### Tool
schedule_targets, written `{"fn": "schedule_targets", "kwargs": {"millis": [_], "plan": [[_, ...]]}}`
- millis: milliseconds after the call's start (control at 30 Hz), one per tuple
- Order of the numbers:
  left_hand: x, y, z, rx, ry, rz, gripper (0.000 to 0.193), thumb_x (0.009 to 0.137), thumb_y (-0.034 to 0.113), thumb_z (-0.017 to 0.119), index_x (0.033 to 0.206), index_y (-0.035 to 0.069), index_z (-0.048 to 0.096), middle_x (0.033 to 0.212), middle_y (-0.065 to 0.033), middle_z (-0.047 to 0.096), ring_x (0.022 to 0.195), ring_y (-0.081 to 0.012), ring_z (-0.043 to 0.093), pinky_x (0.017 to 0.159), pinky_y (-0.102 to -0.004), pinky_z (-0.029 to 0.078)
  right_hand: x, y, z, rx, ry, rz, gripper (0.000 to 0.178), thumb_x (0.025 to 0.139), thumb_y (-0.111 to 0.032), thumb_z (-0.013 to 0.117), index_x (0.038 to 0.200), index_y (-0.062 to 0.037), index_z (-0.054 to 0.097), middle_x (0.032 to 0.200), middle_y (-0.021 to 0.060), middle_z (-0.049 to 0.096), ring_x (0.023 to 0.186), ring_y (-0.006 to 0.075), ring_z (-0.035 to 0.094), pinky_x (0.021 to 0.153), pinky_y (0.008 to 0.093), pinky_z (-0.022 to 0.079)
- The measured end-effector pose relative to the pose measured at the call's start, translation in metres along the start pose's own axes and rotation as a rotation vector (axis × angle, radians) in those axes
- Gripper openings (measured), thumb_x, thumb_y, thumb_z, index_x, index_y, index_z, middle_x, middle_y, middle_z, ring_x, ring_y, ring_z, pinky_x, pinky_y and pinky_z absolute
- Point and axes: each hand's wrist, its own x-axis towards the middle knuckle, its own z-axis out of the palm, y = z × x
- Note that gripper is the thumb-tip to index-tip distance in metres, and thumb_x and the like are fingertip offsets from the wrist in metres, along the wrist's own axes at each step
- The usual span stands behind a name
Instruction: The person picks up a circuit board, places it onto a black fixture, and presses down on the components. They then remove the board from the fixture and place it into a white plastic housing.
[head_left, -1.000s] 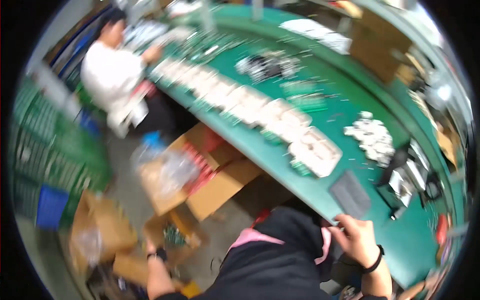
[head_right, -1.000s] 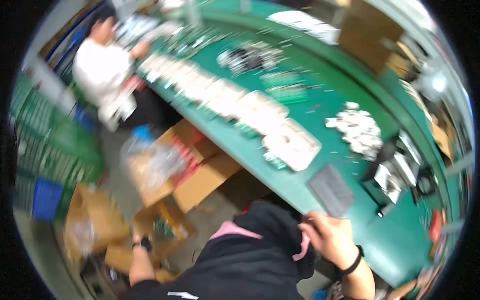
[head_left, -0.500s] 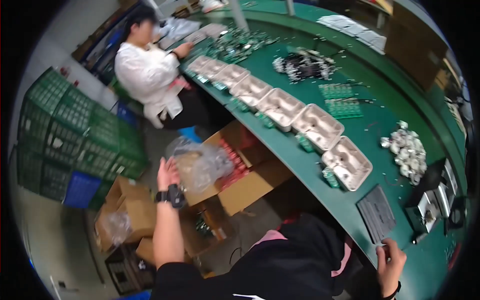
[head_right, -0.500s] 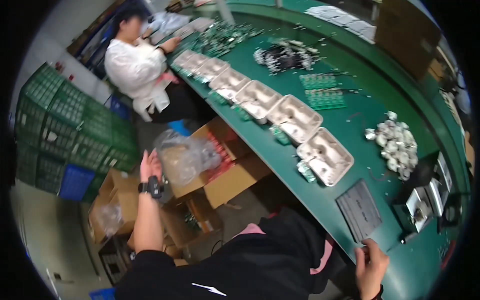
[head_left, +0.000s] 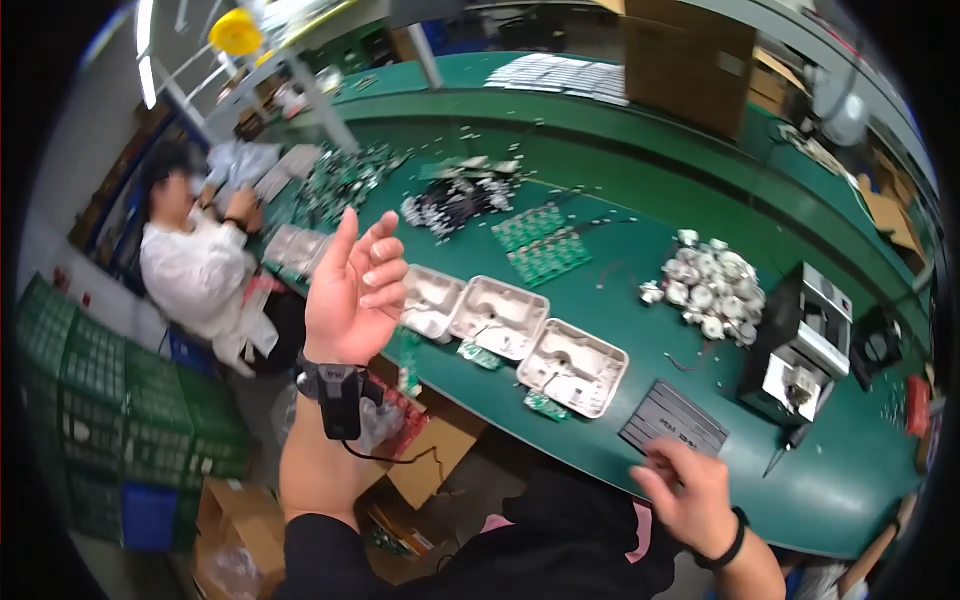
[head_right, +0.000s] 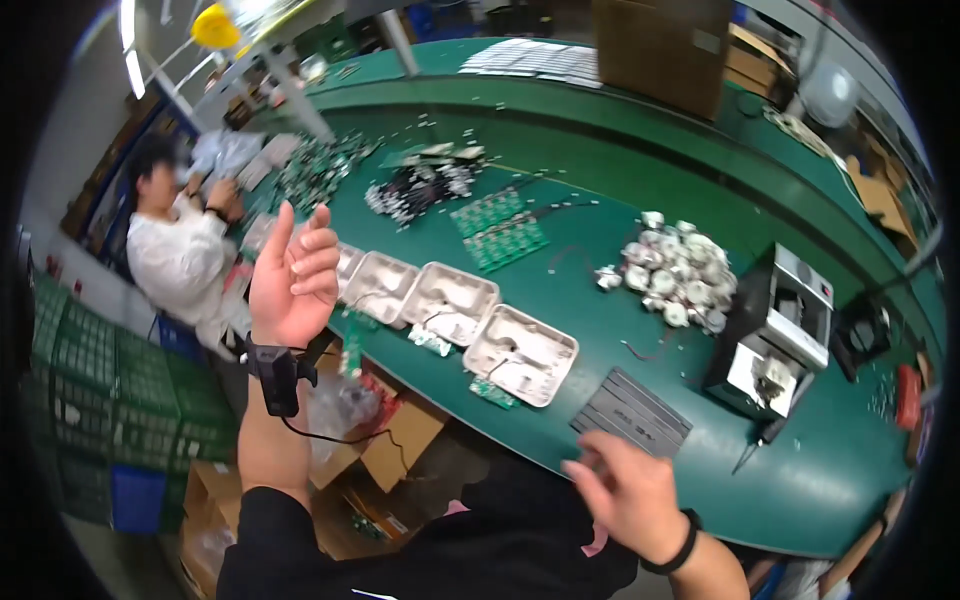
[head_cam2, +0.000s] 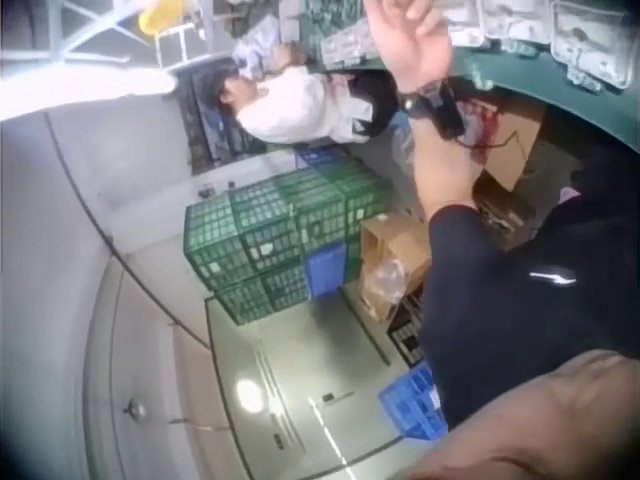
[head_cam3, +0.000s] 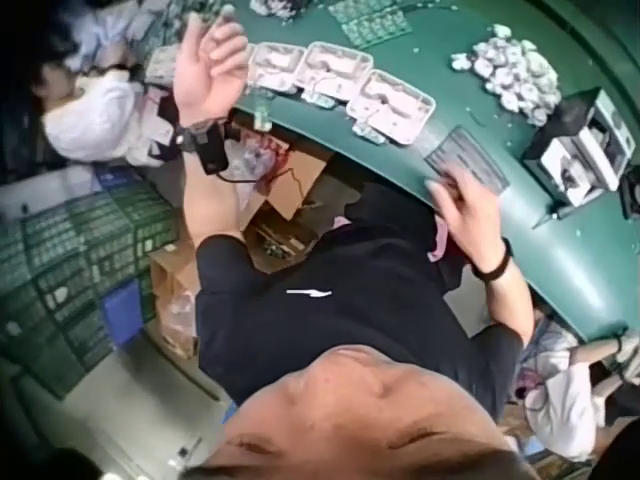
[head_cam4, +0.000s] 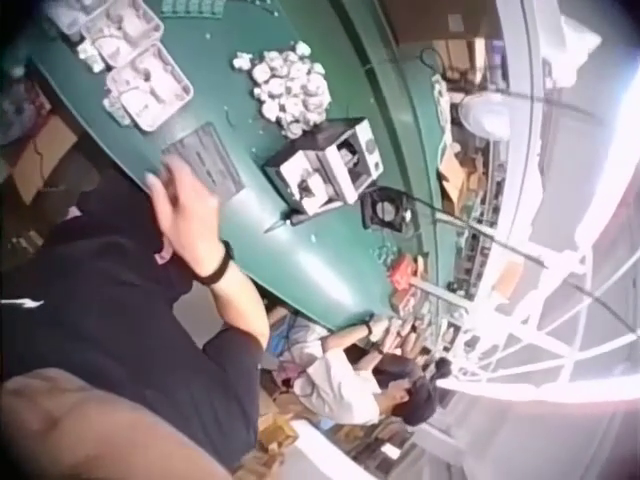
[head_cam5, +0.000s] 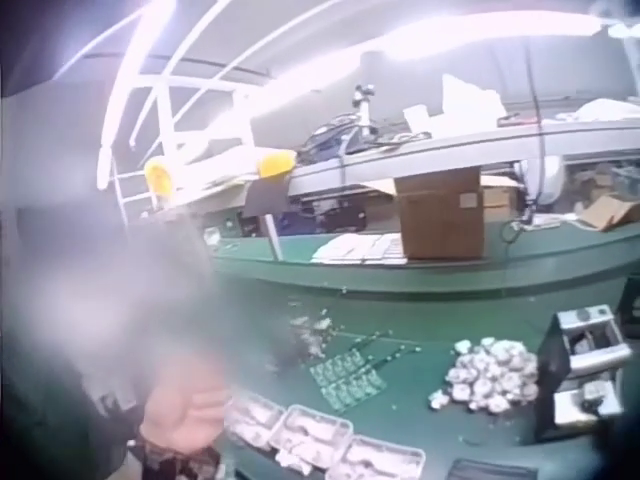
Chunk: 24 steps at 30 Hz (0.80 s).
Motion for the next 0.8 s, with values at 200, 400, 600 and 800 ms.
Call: {"fn": "schedule_targets", "kwargs": {"millis": [200,400,600,800], "plan": [[0.065,-0.073,0.063,-0.545,-0.366,-0.196,0.046,0.110,0.040,0.051,0.126,-0.002,0.059,0.085,-0.0011,0.054,0.066,-0.0086,0.049,0.052,-0.0219,0.040,0.080,-0.044,0.060,0.466,0.077,-0.156,0.055,0.088,-0.013,0.081,0.134,0.0017,0.055,0.101,0.0137,0.070,0.073,0.0168,0.070,0.067,0.0313,0.057],[0.052,-0.095,0.045,-0.195,-0.214,-0.010,0.044,0.109,0.038,0.052,0.127,-0.001,0.057,0.087,-0.0031,0.056,0.070,-0.0112,0.052,0.054,-0.0253,0.044,0.075,-0.014,0.085,0.314,0.097,-0.272,0.042,0.090,-0.010,0.078,0.126,0.0019,0.061,0.100,0.0138,0.071,0.076,0.0171,0.071,0.066,0.0320,0.057],[0.039,-0.064,-0.023,1.837,-0.042,0.306,0.031,0.100,0.033,0.066,0.119,0.008,0.066,0.089,-0.0047,0.064,0.079,-0.0167,0.063,0.062,-0.0311,0.051,0.040,0.021,0.037,0.183,0.190,-0.055,0.021,0.088,-0.005,0.078,0.106,0.0014,0.069,0.085,0.0103,0.071,0.070,0.0158,0.070,0.064,0.0274,0.056],[0.076,-0.075,-0.034,2.536,-0.331,0.660,0.019,0.089,0.023,0.074,0.103,0.010,0.075,0.088,-0.0063,0.070,0.088,-0.0263,0.069,0.072,-0.0401,0.055,0.018,0.031,0.032,0.174,0.123,-0.015,0.020,0.087,-0.004,0.079,0.104,0.0007,0.070,0.081,0.0089,0.071,0.065,0.0148,0.070,0.060,0.0268,0.056]]}}
